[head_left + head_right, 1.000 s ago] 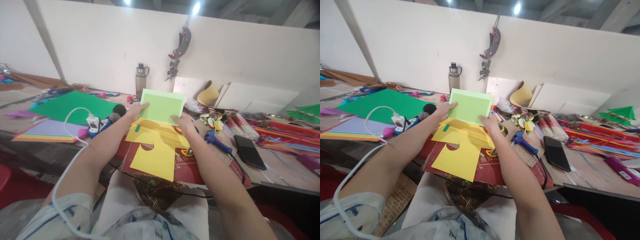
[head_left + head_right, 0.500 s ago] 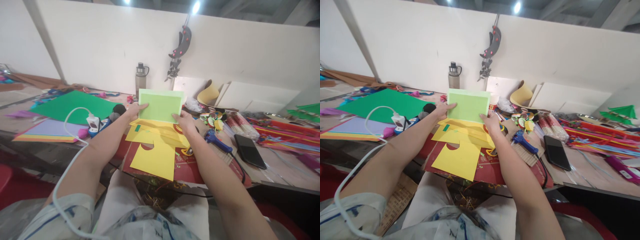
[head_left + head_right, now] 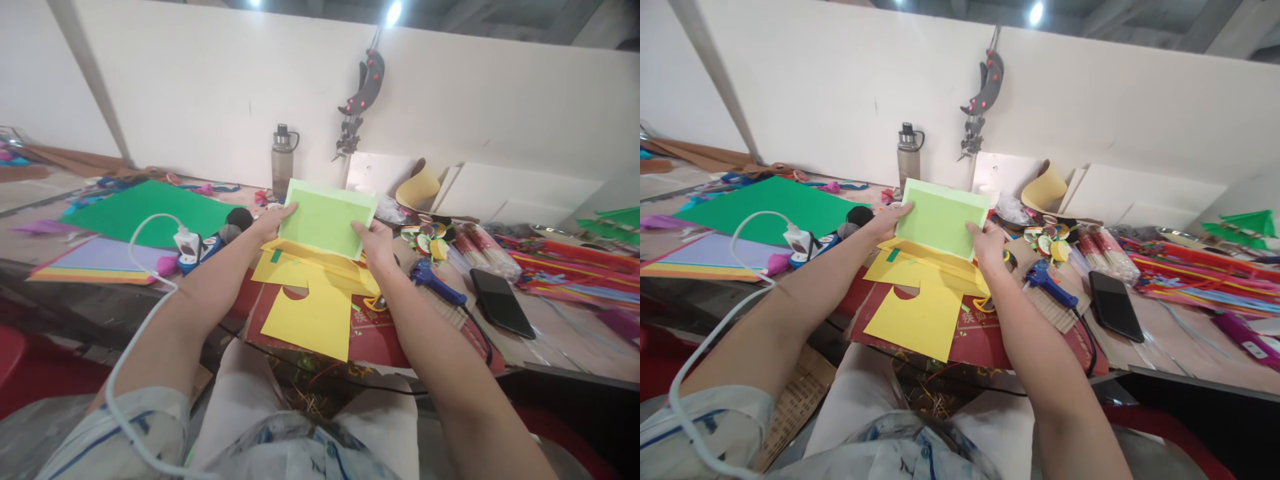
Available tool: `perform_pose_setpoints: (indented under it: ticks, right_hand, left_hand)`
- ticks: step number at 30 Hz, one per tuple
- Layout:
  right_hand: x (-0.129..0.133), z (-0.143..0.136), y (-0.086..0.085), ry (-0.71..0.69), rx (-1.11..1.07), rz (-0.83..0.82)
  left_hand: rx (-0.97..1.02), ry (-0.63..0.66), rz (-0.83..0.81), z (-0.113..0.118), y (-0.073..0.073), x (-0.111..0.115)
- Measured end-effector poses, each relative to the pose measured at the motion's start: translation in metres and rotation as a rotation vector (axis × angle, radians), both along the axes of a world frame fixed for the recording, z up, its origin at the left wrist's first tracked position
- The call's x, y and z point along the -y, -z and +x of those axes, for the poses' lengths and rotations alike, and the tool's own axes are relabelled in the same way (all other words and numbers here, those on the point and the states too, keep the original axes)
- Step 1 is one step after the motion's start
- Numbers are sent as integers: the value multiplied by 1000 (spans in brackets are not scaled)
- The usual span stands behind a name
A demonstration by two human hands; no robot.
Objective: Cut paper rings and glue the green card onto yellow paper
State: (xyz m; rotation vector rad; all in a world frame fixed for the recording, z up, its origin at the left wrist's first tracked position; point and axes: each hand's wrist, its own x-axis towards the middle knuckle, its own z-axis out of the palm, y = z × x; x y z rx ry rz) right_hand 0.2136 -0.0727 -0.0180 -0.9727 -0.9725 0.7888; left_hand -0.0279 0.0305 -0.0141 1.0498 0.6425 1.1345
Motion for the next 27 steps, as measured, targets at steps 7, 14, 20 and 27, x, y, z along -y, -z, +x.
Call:
perform_pose_setpoints:
  ticks: [7, 14, 20, 27]
  right_hand:
    - [-2, -5, 0, -55, -52, -23]
    - [-6, -3, 7, -25, -28, -34]
    - [-9, 3, 6, 150, -6, 56]
    - [-5, -7, 3, 132, -29, 166]
  left_hand:
    - [-89, -64, 22, -2, 1, -4]
    - [-105, -34, -3, -2, -1, -4]
    - [60, 84, -35, -5, -6, 3]
    - [97, 216, 65, 16, -3, 24]
